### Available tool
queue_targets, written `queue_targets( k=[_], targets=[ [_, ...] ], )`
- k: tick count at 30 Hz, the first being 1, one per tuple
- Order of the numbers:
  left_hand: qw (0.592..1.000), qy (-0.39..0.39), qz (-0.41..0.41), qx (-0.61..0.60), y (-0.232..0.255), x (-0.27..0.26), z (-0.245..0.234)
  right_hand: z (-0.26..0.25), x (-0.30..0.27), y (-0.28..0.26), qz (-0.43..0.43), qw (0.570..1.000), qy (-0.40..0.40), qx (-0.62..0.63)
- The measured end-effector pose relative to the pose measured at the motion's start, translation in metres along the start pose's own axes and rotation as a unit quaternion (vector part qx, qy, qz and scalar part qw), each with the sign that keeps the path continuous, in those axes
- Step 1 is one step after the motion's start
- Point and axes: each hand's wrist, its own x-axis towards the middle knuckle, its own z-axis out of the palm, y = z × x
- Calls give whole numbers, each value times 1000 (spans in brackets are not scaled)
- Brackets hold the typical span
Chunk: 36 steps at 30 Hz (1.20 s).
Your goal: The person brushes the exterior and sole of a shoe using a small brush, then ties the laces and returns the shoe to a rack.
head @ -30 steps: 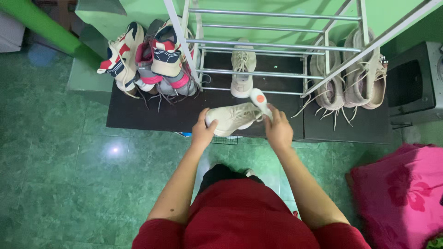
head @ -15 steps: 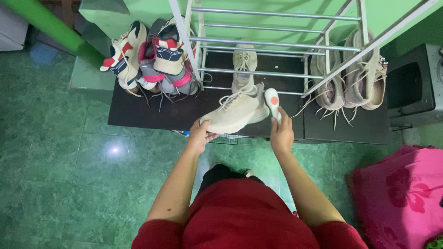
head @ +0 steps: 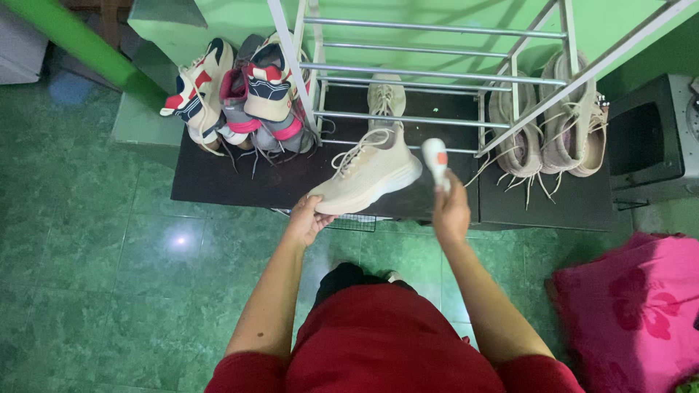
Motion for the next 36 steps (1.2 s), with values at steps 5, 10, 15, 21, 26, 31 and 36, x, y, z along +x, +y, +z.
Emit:
queue_targets(
  k=[5,10,15,21,26,31,36],
  targets=[
    [1000,-28,6,1,7,-3,-1,7,2,-7,22,999,-42,18],
    [998,-44,3,46,19,-12,-3,10,18,26,97,989,-87,67],
    [995,-68,-43,63,14,-8,-6,25,21,40,84,904,-194,371],
    [995,-20,-35,94,4,12,-8,4,14,7,208,841,-272,419],
    [996,41,-4,73,-8,23,25,22,6,-19,210,852,-139,459],
    [919,62,141,362,-6,-8,92,39,-5,-22,33,945,-31,324],
    [851,-19,363,379,-14,0,145,50,-21,-35,-18,971,-1,240]
  ],
)
